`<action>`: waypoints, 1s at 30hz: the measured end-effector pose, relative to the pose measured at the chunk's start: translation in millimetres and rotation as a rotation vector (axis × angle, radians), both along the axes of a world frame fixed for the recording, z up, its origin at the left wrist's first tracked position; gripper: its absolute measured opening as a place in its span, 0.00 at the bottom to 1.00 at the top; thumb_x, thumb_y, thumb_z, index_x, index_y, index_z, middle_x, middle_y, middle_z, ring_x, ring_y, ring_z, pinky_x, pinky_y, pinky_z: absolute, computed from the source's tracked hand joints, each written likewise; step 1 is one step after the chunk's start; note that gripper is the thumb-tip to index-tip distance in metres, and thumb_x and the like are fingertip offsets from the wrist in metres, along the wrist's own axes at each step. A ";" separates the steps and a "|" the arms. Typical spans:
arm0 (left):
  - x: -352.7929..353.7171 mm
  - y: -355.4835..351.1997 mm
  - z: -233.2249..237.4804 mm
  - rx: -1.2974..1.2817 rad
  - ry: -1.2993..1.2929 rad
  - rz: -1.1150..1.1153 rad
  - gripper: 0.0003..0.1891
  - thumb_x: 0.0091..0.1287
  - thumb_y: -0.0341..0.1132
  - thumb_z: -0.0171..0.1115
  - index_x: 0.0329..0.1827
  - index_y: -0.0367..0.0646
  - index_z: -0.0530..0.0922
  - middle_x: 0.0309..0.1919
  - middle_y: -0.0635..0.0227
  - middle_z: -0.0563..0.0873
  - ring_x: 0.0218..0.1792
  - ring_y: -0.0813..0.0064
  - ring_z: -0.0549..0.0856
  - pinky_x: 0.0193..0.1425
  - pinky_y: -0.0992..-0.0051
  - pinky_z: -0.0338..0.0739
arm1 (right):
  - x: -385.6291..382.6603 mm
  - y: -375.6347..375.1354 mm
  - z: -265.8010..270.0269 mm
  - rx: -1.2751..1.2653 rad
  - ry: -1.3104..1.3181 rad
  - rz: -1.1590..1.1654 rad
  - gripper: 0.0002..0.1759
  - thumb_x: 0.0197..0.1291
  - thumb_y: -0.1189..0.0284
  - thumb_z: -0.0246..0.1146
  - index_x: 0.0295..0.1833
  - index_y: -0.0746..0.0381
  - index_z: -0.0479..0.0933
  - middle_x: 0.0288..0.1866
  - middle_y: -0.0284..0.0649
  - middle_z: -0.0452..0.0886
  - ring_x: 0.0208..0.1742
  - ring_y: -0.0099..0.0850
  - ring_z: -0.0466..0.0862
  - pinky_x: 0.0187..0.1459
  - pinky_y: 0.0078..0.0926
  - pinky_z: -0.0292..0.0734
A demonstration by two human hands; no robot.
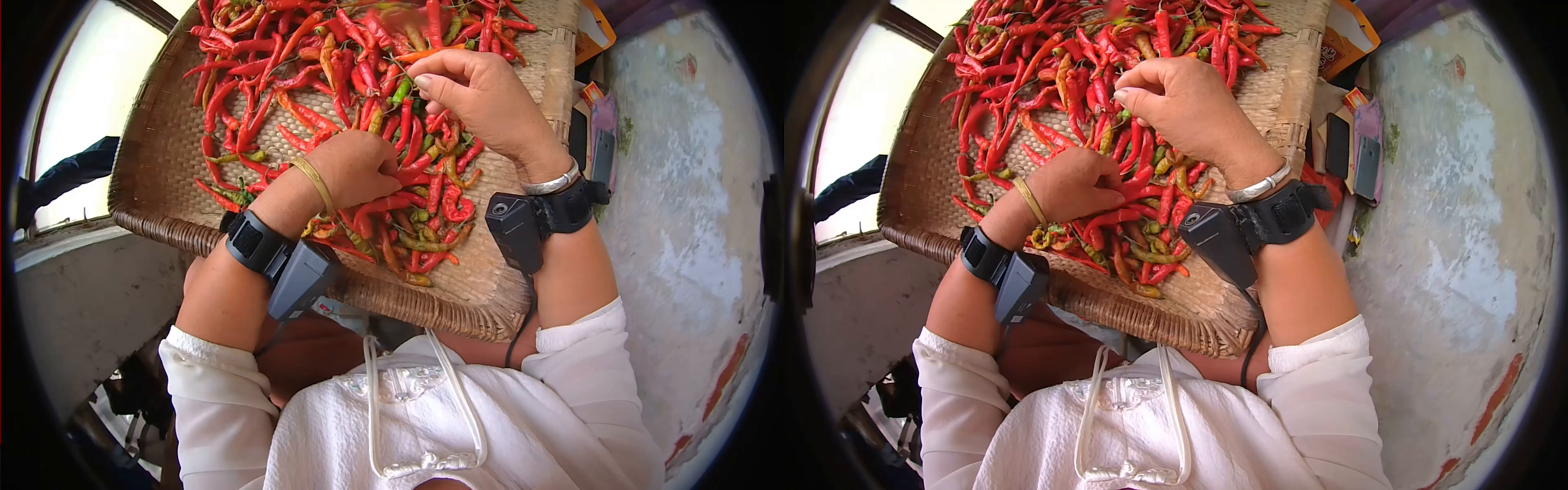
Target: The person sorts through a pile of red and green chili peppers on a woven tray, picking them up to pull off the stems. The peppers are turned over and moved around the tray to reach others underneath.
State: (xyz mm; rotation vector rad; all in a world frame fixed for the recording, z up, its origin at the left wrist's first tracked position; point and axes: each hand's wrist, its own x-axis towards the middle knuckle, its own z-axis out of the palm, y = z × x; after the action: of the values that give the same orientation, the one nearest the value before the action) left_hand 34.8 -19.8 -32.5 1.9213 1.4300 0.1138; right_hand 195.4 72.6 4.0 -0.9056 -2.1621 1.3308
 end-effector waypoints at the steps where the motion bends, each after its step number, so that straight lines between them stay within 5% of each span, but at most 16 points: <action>1: -4.7 2.9 0.3 -0.022 -0.089 0.094 0.10 0.52 0.37 0.63 0.26 0.38 0.77 0.18 0.61 0.79 0.23 0.65 0.80 0.28 0.68 0.72 | 3.6 0.8 3.0 -0.048 0.035 -0.053 0.12 0.55 0.69 0.60 0.38 0.66 0.78 0.26 0.36 0.80 0.25 0.20 0.78 0.29 0.20 0.73; 2: -10.4 7.3 2.1 -0.034 -0.126 0.120 0.08 0.56 0.35 0.62 0.26 0.39 0.77 0.17 0.68 0.78 0.20 0.77 0.77 0.24 0.75 0.71 | 6.5 1.2 5.6 -0.097 0.071 -0.105 0.12 0.55 0.69 0.59 0.38 0.67 0.78 0.26 0.35 0.80 0.25 0.19 0.77 0.28 0.18 0.73; 3: -14.6 10.6 4.3 -0.035 -0.121 0.118 0.08 0.56 0.35 0.62 0.26 0.39 0.77 0.17 0.68 0.78 0.20 0.77 0.77 0.24 0.75 0.71 | 8.5 1.0 7.7 -0.099 0.076 -0.107 0.12 0.55 0.69 0.59 0.38 0.67 0.78 0.26 0.35 0.80 0.25 0.19 0.77 0.28 0.18 0.73; 5: -21.8 16.8 10.6 -0.249 -0.454 0.453 0.08 0.61 0.35 0.60 0.28 0.41 0.76 0.17 0.76 0.77 0.19 0.86 0.74 0.21 0.83 0.67 | 12.0 0.8 11.4 -0.131 0.100 -0.117 0.13 0.57 0.68 0.59 0.39 0.68 0.78 0.25 0.34 0.79 0.24 0.18 0.77 0.28 0.17 0.73; 7: -28.6 25.2 19.9 -0.134 -0.633 0.576 0.07 0.63 0.36 0.59 0.32 0.42 0.76 0.19 0.81 0.77 0.19 0.91 0.73 0.20 0.89 0.65 | 11.5 -0.3 12.7 -0.128 0.136 -0.115 0.13 0.57 0.68 0.59 0.39 0.68 0.78 0.25 0.34 0.79 0.24 0.19 0.77 0.28 0.17 0.73; 9: -26.9 30.8 30.5 0.090 -0.901 0.751 0.11 0.64 0.36 0.57 0.46 0.41 0.77 0.26 0.77 0.79 0.25 0.88 0.76 0.28 0.87 0.72 | 10.4 -2.9 12.8 -0.131 0.164 -0.120 0.13 0.57 0.67 0.59 0.39 0.68 0.78 0.24 0.34 0.79 0.24 0.19 0.77 0.28 0.17 0.73; 12: -22.2 48.7 52.9 0.291 -1.151 0.724 0.13 0.64 0.34 0.56 0.51 0.40 0.75 0.31 0.73 0.81 0.31 0.85 0.78 0.36 0.86 0.74 | 8.5 -1.9 14.7 -0.060 0.172 -0.140 0.13 0.57 0.67 0.59 0.39 0.66 0.78 0.25 0.33 0.79 0.25 0.19 0.78 0.29 0.17 0.74; 15: -34.0 49.1 47.7 0.468 -0.929 0.613 0.12 0.65 0.33 0.54 0.49 0.39 0.76 0.36 0.71 0.83 0.36 0.80 0.81 0.39 0.82 0.75 | 7.6 -1.8 15.9 -0.045 0.156 -0.152 0.12 0.56 0.67 0.59 0.38 0.66 0.79 0.24 0.34 0.79 0.25 0.20 0.78 0.29 0.19 0.73; 19: -18.8 17.9 35.8 0.072 0.026 0.158 0.11 0.58 0.37 0.61 0.40 0.40 0.78 0.29 0.65 0.83 0.31 0.72 0.82 0.35 0.73 0.75 | 6.5 -1.0 6.4 0.038 0.166 -0.153 0.11 0.55 0.67 0.60 0.36 0.65 0.79 0.22 0.37 0.79 0.25 0.22 0.78 0.29 0.22 0.73; 21: -8.5 2.5 18.8 0.118 0.375 0.046 0.13 0.51 0.40 0.64 0.36 0.42 0.77 0.24 0.62 0.81 0.29 0.64 0.81 0.34 0.67 0.74 | 5.1 -2.7 3.8 0.091 0.127 -0.124 0.11 0.52 0.67 0.60 0.34 0.64 0.79 0.22 0.40 0.79 0.25 0.26 0.79 0.30 0.25 0.72; 28: -12.5 -12.9 -1.6 -0.031 0.347 -0.057 0.14 0.47 0.38 0.63 0.36 0.43 0.77 0.26 0.60 0.80 0.32 0.58 0.81 0.36 0.63 0.74 | 6.1 -10.1 1.9 0.218 0.028 -0.048 0.11 0.49 0.66 0.60 0.32 0.62 0.80 0.26 0.44 0.80 0.29 0.37 0.81 0.33 0.31 0.74; 30: -14.2 -19.7 -15.1 0.285 0.217 -0.112 0.14 0.47 0.36 0.62 0.37 0.43 0.77 0.28 0.59 0.81 0.33 0.58 0.80 0.38 0.62 0.74 | 4.7 -12.3 -0.8 0.246 -0.002 -0.028 0.11 0.49 0.66 0.60 0.32 0.62 0.80 0.26 0.44 0.80 0.30 0.37 0.81 0.34 0.31 0.74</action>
State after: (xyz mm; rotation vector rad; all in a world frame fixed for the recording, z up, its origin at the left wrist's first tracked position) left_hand 20.6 -39.4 -47.6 2.3016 1.5068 0.0600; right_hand 200.1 60.3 3.2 -0.8354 -2.2443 1.0223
